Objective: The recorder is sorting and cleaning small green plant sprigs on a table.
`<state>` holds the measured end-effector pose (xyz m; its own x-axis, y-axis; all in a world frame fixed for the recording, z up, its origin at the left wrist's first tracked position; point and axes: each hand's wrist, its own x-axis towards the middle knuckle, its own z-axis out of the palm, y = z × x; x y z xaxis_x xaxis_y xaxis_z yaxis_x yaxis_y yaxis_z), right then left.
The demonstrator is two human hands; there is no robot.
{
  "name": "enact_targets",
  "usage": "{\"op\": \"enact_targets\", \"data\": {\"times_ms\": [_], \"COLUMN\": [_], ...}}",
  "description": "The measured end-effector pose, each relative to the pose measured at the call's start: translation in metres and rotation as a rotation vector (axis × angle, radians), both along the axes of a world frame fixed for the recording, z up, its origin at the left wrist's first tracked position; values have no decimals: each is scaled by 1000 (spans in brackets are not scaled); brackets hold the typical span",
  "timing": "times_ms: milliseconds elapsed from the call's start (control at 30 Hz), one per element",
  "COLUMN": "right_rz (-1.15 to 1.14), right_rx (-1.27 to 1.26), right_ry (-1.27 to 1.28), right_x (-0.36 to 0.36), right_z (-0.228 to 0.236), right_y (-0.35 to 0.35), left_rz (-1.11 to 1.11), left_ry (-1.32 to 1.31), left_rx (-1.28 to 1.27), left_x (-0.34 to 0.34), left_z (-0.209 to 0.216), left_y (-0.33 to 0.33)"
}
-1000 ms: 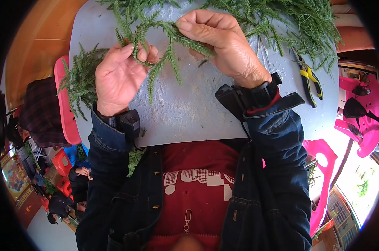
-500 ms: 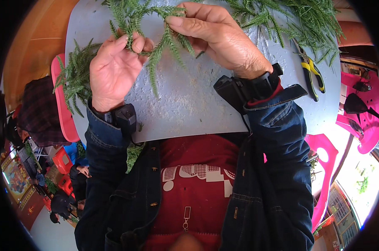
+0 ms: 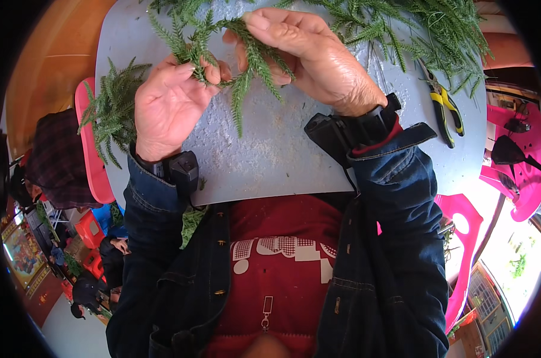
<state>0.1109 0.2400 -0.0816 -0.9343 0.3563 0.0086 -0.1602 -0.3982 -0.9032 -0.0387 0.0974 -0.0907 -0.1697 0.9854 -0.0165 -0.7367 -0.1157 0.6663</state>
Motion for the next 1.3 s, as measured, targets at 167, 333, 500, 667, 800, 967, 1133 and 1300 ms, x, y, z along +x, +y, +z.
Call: {"op": "enact_targets", "data": {"times_ms": [167, 333, 500, 667, 800, 967, 1133, 1300], "right_rz": [3, 18, -29, 38, 50, 16, -17, 92], "right_rx": [67, 112, 82, -16, -12, 148, 162, 26], "right_ry": [29, -34, -116, -79, -35, -27, -21, -11], "right_x": [0, 3, 4, 5, 5, 5, 3, 7], "right_z": [-6, -9, -1, -2, -5, -5, -4, 2], "right_y": [4, 11, 2, 3, 5, 5, 5, 3], "left_rz": [-37, 5, 3, 1, 4, -12, -4, -14], "left_ry": [19, -146, -196, -174, -141, 29, 27, -68], "left_rx": [59, 7, -45, -45, -4, -31, -27, 24], "left_x": [1, 5, 2, 1, 3, 7, 7, 5], "left_z": [-1, 5, 8, 10, 9, 15, 12, 0], "left_y": [2, 2, -1, -1, 1, 2, 3, 0]}}
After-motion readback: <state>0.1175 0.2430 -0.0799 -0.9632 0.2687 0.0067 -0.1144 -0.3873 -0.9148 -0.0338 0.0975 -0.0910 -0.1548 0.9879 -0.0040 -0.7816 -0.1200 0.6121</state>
